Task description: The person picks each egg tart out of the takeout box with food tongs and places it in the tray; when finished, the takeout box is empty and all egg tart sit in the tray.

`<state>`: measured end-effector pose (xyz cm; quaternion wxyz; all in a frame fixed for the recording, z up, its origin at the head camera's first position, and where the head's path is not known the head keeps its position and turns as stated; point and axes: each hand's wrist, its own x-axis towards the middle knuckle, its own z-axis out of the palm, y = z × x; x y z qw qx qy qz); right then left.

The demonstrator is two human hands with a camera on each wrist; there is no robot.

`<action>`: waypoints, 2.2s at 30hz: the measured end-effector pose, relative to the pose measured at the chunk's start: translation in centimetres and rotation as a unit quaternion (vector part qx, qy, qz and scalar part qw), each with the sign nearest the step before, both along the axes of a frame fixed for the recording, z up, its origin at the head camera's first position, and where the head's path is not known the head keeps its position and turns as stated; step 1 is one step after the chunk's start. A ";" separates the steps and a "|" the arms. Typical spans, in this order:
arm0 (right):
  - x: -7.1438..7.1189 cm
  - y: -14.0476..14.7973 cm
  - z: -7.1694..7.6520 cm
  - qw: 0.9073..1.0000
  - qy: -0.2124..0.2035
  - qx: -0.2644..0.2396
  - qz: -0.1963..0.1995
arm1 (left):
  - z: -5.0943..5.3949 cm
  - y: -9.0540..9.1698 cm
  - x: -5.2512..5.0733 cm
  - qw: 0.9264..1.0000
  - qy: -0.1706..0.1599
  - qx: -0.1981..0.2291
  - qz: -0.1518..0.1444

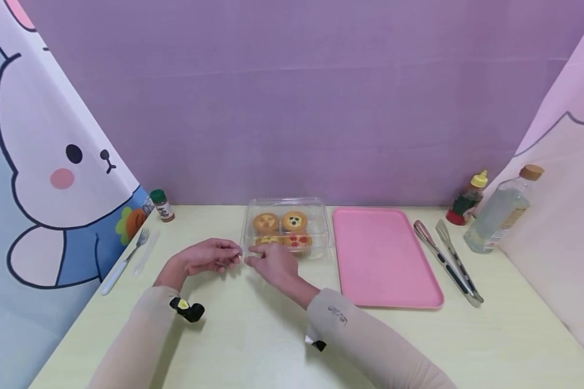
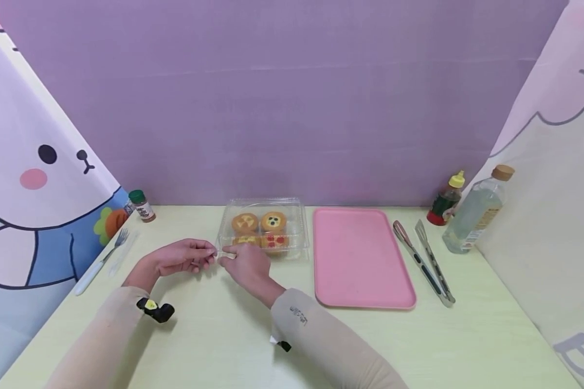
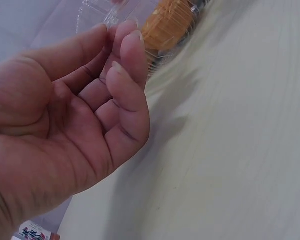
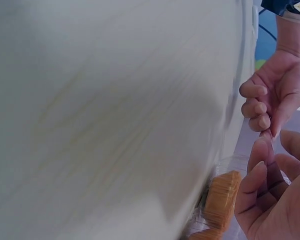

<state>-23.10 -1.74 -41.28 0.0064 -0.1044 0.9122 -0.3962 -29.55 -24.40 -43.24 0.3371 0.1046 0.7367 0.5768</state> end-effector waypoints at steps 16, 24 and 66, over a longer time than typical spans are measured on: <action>-0.4 -0.5 -1.2 0.997 -0.008 -0.068 -0.025 | -1.0 0.2 0.0 0.998 -0.017 0.057 0.018; -0.6 -0.9 -1.5 0.993 -0.009 -0.103 -0.050 | -1.7 0.1 -0.4 0.995 -0.025 0.098 0.009; -0.4 -2.4 -2.8 0.966 -0.002 -0.241 -0.092 | -2.4 1.1 -0.3 0.994 -0.027 0.101 0.044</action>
